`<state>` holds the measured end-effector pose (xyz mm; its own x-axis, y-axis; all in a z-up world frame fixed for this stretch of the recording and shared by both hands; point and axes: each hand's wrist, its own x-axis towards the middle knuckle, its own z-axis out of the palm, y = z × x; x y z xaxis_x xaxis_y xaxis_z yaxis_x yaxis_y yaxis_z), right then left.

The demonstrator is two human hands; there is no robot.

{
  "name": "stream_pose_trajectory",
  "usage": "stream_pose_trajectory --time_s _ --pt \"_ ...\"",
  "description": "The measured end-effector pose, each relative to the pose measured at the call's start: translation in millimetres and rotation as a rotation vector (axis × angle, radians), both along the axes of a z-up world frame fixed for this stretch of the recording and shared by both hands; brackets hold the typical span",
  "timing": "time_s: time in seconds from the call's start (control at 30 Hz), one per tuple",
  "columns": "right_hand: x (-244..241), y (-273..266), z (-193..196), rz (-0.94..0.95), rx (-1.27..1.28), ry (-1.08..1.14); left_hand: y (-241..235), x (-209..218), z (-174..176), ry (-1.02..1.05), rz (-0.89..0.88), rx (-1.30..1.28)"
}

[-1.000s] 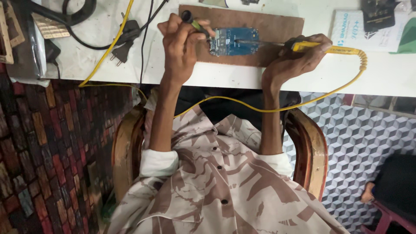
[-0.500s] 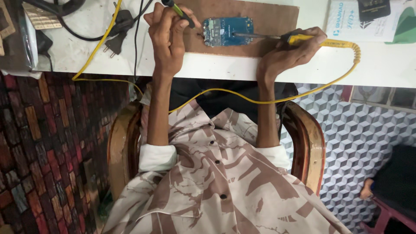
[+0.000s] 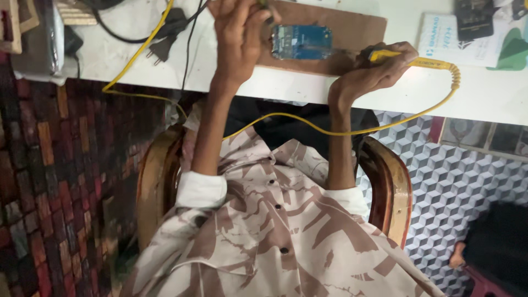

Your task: The person uses a soldering iron and solder wire to attach components to a small blue circuit board. They repeatedly heat solder joints and apply solder, occasionally repositioning the board on a wooden work surface.

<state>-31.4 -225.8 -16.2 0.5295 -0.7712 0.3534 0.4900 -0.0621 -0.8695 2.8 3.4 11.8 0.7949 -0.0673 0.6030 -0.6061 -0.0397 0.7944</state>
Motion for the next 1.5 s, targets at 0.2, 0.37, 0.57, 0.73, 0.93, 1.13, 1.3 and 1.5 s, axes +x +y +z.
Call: stream_pose_trajectory --time_s 0.2,0.37,0.57,0.73,0.93,1.13,1.3,1.5 --pt "-5 -5 2 0.012 0.073 0.073 0 -2 1 -0.089 0.219 0.322" --pt "-4 -7 -12 -0.006 -0.093 0.086 1 -2 2 -0.067 0.188 0.330" --pt "-4 -7 -22 -0.039 -0.180 0.140 2 -1 -11 -0.141 0.273 0.370" --pt "-3 -4 -20 -0.032 -0.049 0.140 2 3 -24 -0.117 0.242 0.312" --pt "-8 10 -12 -0.097 -0.085 0.075 1 0 -26 -0.113 0.234 0.288" --pt "-9 25 -7 0.051 -0.094 -0.059 2 -1 -15 -0.122 0.211 0.252" --pt "2 23 -10 0.027 -0.011 -0.002 2 -1 -12 -0.100 0.225 0.220" --pt "-1 20 -16 0.027 -0.029 -0.014 2 -1 -17 -0.106 0.216 0.224"
